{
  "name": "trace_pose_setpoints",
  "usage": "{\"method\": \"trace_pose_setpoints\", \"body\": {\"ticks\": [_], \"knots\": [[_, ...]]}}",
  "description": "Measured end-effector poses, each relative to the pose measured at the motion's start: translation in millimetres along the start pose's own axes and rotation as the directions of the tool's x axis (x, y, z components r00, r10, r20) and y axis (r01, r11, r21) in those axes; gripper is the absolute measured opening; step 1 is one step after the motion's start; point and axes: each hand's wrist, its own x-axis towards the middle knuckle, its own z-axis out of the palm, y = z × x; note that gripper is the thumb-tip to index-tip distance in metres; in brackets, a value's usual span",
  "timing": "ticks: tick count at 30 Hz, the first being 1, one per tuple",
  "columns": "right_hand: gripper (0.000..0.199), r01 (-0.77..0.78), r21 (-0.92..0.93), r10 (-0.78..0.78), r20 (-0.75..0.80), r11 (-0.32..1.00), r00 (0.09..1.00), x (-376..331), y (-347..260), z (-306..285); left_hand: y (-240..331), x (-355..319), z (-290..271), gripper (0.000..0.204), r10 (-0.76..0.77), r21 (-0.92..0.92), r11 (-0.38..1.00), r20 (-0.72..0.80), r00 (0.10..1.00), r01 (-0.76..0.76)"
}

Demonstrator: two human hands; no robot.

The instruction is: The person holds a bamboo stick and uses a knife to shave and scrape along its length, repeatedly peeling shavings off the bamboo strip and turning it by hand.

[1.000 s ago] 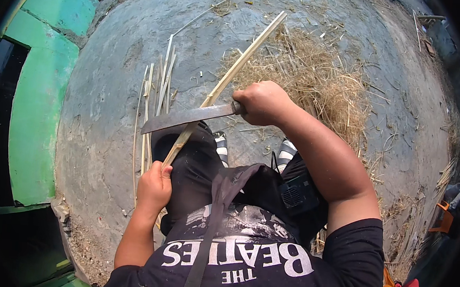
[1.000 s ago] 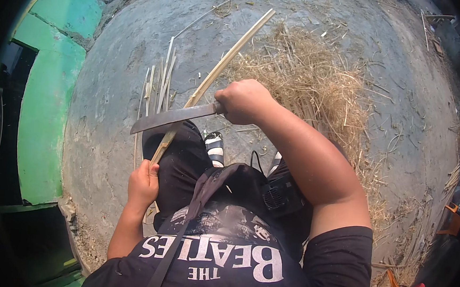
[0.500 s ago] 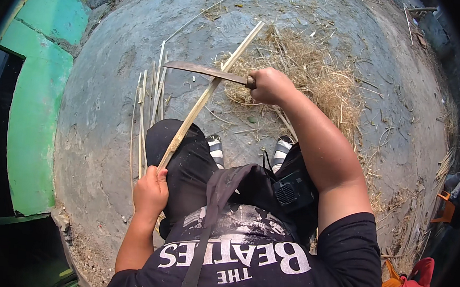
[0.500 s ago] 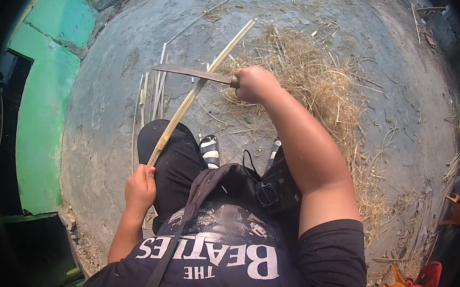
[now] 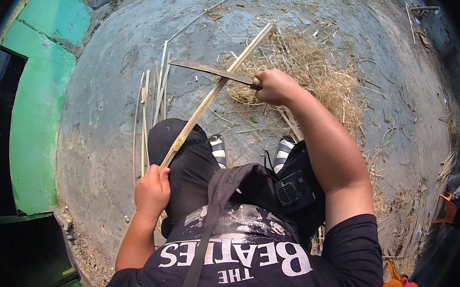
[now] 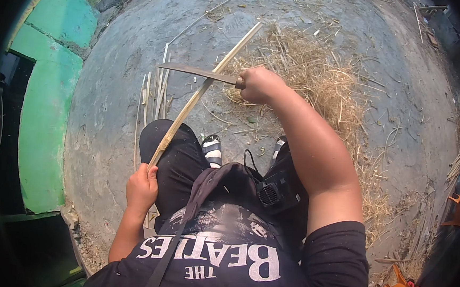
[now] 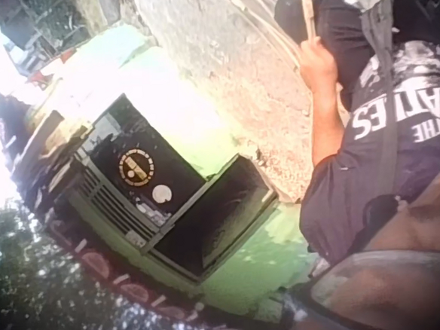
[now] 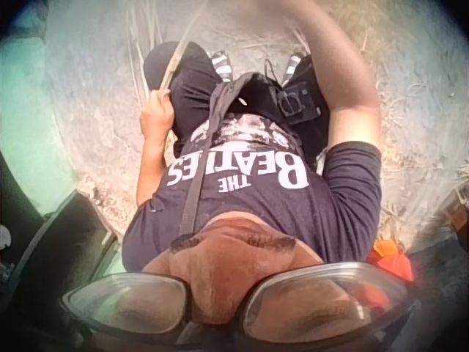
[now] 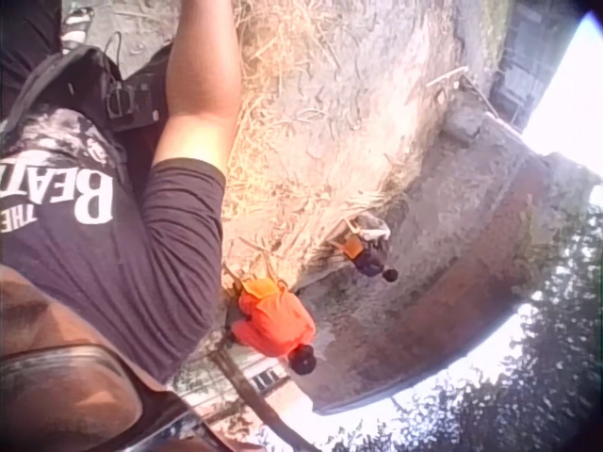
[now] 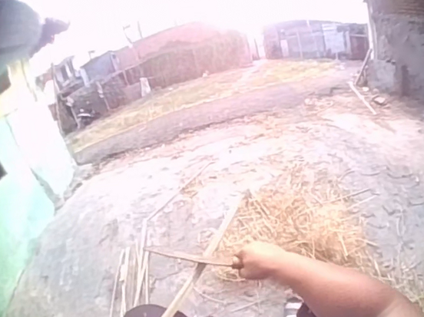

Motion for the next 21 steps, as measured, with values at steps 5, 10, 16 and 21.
{"method": "trace_pose_setpoints", "body": {"ticks": [5, 10, 16, 21], "knots": [[0.025, 0.233, 0.053, -0.236, 0.057, 0.971, 0.97, -6, -23, 6, -7, -4, 4, 0.039, 0.029, -0.175, 0.984, -0.04, 0.999, -0.036], [0.026, -0.014, 0.142, 0.01, 0.024, 0.99, 1.0, 2, 6, -7, -7, 2, -2, 0.04, 0.021, -0.184, 0.983, 0.007, 1.0, -0.02], [0.026, 0.148, 0.046, -0.153, 0.109, 0.988, 0.982, -2, -17, 0, -7, 1, 0, 0.041, 0.034, -0.194, 0.98, 0.013, 0.999, -0.031], [0.026, 0.093, -0.012, -0.093, -0.002, 0.996, 0.996, 2, -20, 16, -7, 3, -4, 0.04, 0.009, -0.201, 0.98, 0.07, 0.997, 0.005]]}}
